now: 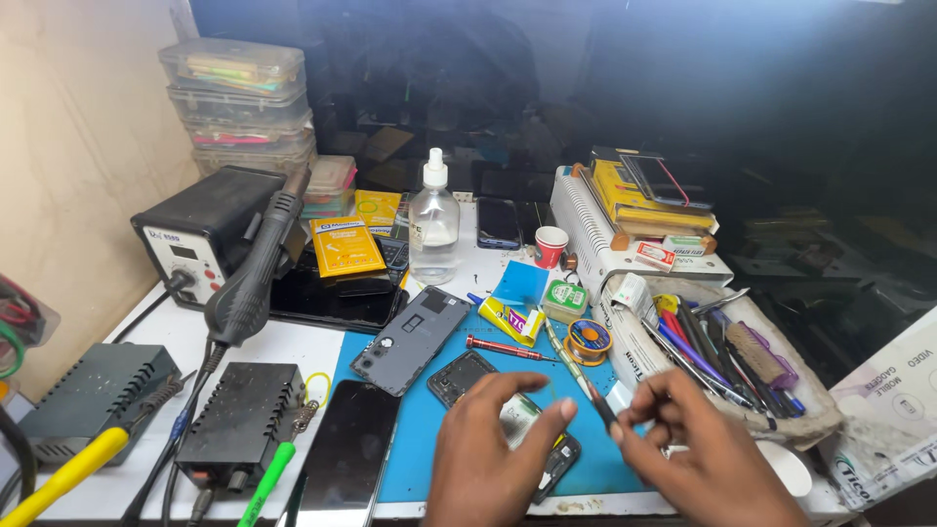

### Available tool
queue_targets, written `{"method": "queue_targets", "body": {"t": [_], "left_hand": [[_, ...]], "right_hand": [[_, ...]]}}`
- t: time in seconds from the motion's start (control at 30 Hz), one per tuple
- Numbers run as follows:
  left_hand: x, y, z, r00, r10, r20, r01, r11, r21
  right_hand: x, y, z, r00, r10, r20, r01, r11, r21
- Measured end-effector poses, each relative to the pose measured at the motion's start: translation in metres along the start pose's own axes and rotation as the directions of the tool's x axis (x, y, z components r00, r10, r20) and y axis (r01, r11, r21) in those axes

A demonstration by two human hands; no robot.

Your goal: The person repairs a mobile phone by removing its back cover and using a screwdriver to remove internal screws and components.

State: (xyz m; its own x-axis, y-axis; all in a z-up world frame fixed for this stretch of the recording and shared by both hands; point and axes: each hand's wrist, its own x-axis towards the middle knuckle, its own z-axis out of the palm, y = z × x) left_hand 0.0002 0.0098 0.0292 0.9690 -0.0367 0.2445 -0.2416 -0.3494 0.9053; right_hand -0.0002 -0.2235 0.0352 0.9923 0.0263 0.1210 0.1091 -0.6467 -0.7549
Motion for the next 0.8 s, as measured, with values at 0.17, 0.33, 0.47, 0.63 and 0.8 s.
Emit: {"method": "queue_targets", "body": {"t": [0.17, 0.33, 0.47, 0.63, 0.8], "left_hand": [[-0.005, 0.003, 0.020, 0.971, -0.064, 0.232, 0.183, 0.823, -0.538], [-0.003, -0.006, 0.038, 0.972, -0.091, 0.215, 0.218, 0.681, -0.699], [0.007, 0.010, 0.019, 0.989, -0.150, -0.010, 0.132, 0.900, -0.417], [0.002, 0.023, 0.012, 0.956, 0.274, 0.102, -0.292, 0.863, 0.413], [-0.010, -0.007, 0.016, 0.897, 0.296, 0.329, -0.423, 0.791, 0.442]], "right_hand": [[-0.032, 0.091, 0.025, 0.987, 0.154, 0.037, -0.156, 0.900, 0.407], [-0.035, 0.193, 0.066, 0.976, -0.195, -0.101, 0.218, 0.803, 0.554], [-0.041, 0.200, 0.062, 0.996, 0.089, -0.002, -0.070, 0.792, 0.606], [-0.051, 0.199, 0.052, 0.979, 0.201, 0.035, -0.179, 0.766, 0.617], [-0.050, 0.204, 0.047, 0.971, 0.238, 0.017, -0.198, 0.766, 0.611]]}}
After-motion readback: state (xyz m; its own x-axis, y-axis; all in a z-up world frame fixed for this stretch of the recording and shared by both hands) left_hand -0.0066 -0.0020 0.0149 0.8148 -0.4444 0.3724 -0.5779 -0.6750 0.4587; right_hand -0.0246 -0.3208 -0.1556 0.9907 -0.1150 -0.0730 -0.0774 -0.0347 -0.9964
